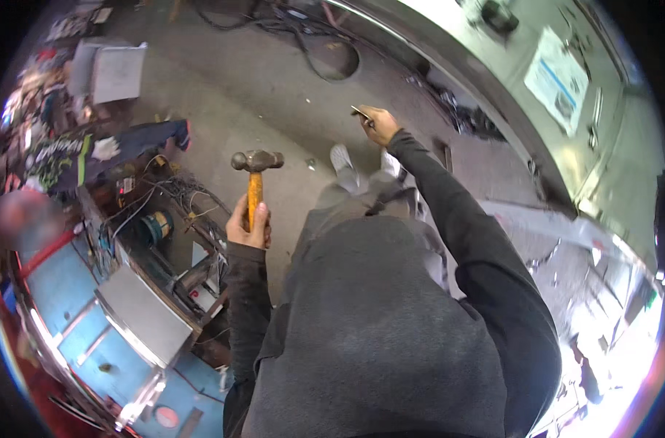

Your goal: The person marks a metal piece with a pen, cuts and shapes it using an angle grinder, hammers it with a hammer, and grinds the piece again before placing the tools on the workbench.

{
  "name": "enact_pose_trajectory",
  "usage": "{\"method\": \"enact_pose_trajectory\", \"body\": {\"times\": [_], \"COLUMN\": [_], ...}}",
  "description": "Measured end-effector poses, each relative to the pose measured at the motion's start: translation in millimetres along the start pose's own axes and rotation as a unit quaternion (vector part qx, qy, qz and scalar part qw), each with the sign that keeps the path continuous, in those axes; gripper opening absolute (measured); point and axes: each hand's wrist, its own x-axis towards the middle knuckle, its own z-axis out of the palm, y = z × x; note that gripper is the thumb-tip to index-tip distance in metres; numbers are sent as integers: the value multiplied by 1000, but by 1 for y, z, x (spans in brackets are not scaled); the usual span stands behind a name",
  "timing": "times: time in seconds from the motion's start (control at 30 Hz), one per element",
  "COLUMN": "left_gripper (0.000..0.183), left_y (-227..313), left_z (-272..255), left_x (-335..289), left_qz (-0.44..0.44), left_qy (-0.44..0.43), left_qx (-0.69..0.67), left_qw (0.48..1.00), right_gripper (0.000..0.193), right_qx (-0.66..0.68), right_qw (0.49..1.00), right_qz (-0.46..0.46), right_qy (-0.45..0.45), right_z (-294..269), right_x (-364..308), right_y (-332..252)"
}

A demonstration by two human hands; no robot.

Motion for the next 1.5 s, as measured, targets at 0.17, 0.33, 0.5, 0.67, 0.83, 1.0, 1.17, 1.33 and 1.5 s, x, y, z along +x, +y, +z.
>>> {"method": "enact_pose_trajectory", "body": {"times": [0.17, 0.33, 0.5, 0.67, 0.83, 1.0, 1.17, 1.33, 1.5], "left_gripper": [39, 37, 44, 44, 44, 42, 38, 25, 25], "left_y": [-8, -20, -23, -30, -5, -79, -21, -6, 14], "left_z": [34, 82, 128, 162, 171, 140, 159, 151, 185], "left_x": [27, 45, 56, 74, 62, 112, 86, 81, 103], "left_qz": [83, 187, 218, 325, 401, 292, 364, 370, 464], "left_qy": [-85, -123, -184, -172, -89, -139, -73, -49, -85], "left_qx": [98, 207, 263, 317, 241, 423, 315, 156, 193], "left_qw": [988, 952, 922, 874, 879, 847, 874, 914, 860], "right_gripper": [43, 50, 43, 36, 41, 40, 32, 34, 52], "right_qx": [-38, -27, -33, -90, -96, -125, -103, -94, -104], "right_qw": [987, 980, 975, 962, 968, 973, 968, 975, 968], "right_qz": [140, 185, 193, 253, 206, 180, 144, 180, 214], "right_qy": [67, 72, 101, 54, 107, -67, 179, 94, 81], "right_z": [40, 51, 53, 55, 66, 77, 93, 53, 34], "right_x": [-60, -82, -81, -74, -75, -64, -98, -66, -49], "right_y": [62, 63, 49, 37, 46, 27, 63, 44, 69]}}
